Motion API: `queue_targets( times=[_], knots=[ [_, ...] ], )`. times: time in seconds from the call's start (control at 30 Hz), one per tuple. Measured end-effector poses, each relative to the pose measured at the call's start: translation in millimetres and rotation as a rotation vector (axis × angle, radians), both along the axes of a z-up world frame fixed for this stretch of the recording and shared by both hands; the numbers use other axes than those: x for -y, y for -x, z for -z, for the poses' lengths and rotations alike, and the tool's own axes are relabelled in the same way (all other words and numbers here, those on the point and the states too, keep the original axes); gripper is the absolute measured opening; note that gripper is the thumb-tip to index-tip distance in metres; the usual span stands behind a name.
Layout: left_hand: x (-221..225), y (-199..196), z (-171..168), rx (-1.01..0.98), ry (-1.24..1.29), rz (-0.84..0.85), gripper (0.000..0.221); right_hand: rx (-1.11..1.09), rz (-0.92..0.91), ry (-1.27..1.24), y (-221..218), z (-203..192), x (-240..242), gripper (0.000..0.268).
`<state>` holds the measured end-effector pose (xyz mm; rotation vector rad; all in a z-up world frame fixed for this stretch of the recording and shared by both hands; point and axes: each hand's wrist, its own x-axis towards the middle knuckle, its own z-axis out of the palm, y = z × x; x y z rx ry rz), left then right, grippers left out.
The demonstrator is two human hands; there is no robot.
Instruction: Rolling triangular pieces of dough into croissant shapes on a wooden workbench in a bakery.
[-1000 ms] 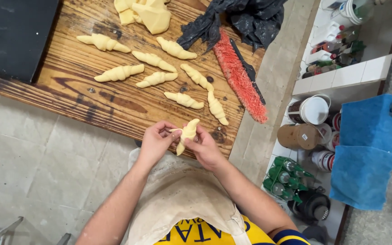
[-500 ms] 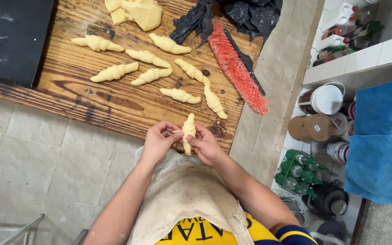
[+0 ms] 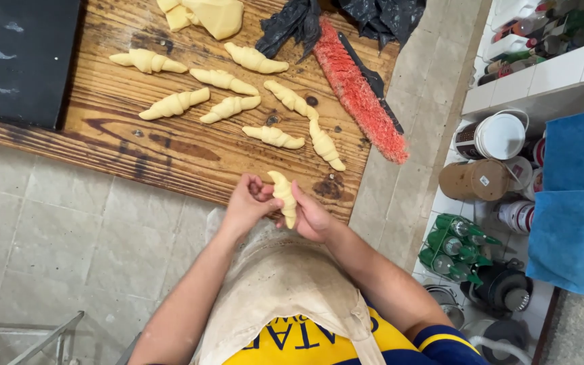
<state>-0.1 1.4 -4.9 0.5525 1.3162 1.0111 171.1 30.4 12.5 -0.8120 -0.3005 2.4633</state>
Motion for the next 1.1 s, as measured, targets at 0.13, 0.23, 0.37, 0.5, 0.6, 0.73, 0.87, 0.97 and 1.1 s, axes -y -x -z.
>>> queue_targets(
  times=[0.13,0.23,0.37,0.5,0.6,0.73,0.87,0.97,1.1],
  knots=[
    [3.3,6.5,29.1,0.048,-0.032,0.04,0.081,0.302,0.039,-0.118,-7.4,-13.7,-10.3,0.045],
    [3.9,51.9,60.1,-0.058,-0.125,0.082,0.077,0.928,-0.002,-0.404,-27.2,-21.0,-23.4,0.043],
    [-1.8,127.0,34.8,-0.016,0.028,-0.075,0.027,1.477,-0.186,-0.911,-22.1,-70.3,-43.9,0.061],
    [-5.9,212.3,48.0,0.021,0.047,-0.254,0.023,1.476,-0.073,-1.204,39.0,-79.1,-103.8,0.05],
    [-13.7,267.7,59.1,0.031,0.061,-0.276,0.02,1.37,-0.068,-1.496,124.5,-73.2,-184.1,0.051],
    [-44.4,323.7,41.5,0.006,0.011,-0.219,0.018,1.607,-0.206,-1.929,214.9,-30.0,-281.8,0.042],
    [-68.6,368.3,29.5,-0.066,-0.015,-0.136,0.018,1.776,-0.354,-2.279,236.2,-6.8,-337.2,0.043],
    [-78.9,394.1,22.4,-0.111,-0.045,-0.085,0.015,1.692,-0.449,-2.392,233.6,-0.5,-351.2,0.036],
    [-93.8,406.5,26.1,-0.122,-0.077,-0.017,0.013,1.589,-0.475,-2.535,215.5,20.8,-359.9,0.014]
  ],
)
